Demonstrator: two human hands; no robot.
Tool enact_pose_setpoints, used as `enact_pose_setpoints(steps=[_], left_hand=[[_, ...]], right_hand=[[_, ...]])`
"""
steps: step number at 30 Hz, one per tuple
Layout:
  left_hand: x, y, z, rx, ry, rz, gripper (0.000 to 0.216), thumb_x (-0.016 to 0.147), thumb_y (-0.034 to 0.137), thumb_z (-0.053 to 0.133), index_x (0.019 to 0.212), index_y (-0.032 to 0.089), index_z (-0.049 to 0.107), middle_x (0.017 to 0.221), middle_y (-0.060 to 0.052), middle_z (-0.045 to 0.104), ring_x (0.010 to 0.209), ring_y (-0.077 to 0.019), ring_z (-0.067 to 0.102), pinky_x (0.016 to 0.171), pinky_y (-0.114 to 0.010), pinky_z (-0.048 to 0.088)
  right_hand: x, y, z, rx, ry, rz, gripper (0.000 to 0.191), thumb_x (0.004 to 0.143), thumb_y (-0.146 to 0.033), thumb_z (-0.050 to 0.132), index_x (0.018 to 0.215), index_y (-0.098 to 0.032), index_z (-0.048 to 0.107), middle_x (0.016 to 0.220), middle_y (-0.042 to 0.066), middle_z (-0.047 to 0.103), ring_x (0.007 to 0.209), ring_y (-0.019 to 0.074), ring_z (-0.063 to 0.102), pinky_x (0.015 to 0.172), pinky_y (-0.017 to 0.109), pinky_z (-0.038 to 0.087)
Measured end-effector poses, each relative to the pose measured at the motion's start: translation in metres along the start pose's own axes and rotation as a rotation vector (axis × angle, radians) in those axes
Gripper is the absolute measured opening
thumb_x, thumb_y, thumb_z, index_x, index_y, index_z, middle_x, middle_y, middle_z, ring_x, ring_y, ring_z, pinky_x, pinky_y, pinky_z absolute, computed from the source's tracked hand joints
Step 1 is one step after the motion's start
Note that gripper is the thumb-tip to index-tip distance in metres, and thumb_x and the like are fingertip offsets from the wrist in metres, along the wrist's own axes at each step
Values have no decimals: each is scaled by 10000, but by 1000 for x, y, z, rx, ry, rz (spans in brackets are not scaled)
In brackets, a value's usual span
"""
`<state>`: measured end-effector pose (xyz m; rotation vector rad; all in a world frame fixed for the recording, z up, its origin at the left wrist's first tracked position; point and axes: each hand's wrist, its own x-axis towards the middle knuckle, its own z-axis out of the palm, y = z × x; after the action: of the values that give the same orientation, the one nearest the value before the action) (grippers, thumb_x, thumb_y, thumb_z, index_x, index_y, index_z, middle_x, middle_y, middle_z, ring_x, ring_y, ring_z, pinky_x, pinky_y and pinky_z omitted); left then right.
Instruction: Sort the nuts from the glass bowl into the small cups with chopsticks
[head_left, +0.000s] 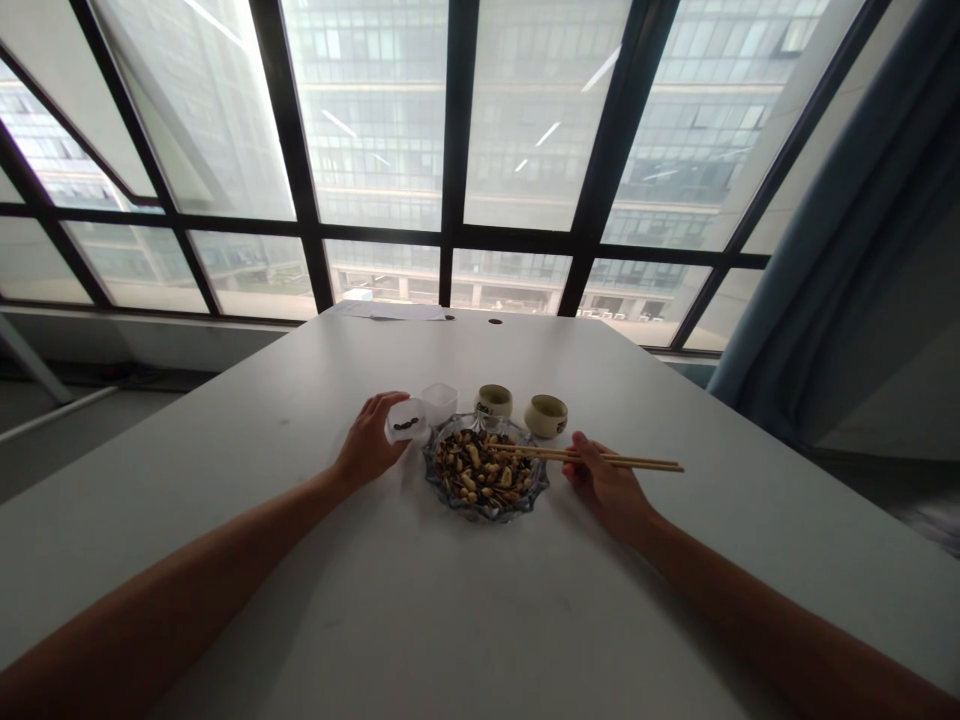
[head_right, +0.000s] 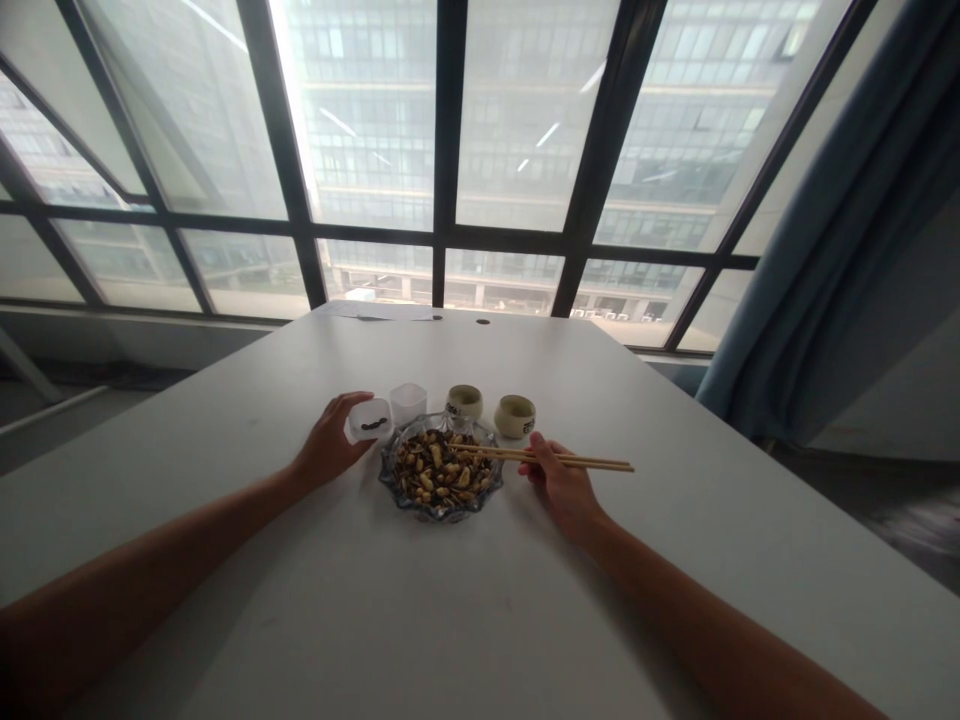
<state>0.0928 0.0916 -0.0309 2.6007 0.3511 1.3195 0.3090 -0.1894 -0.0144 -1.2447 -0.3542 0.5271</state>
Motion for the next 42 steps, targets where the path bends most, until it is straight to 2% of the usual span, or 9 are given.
enact_pose_setpoints(steps=[12,34,42], left_hand=[[1,2,-2,-6,-27,-19,530,775,225,710,1269,227,518,1227,-99,622,1156,-283,590,1005,-452,508],[2,5,-3,-15,-61,-47,520,775,248,705,1262,228,526,1234,-101,628,1163,-286,594,1003,-458,508],[2,2,-1,-8,-56,-39,520,777,241,703,1264,216,523,1231,-108,628,1153,-284,592,1002,-455,505]], right_hand=[[-3,-5,2,-43,-106,-12,503,486,-619,902,610,-181,688,562,6,636,562,115,549,535,244,432],[2,2,-3,-81,-126,-70,469,581,-623,862,629,-191,686,562,8,648,542,131,565,531,260,457],[-1,-3,0,-74,-113,-40,542,508,-695,850,620,-190,685,546,14,648,536,143,583,531,273,460]])
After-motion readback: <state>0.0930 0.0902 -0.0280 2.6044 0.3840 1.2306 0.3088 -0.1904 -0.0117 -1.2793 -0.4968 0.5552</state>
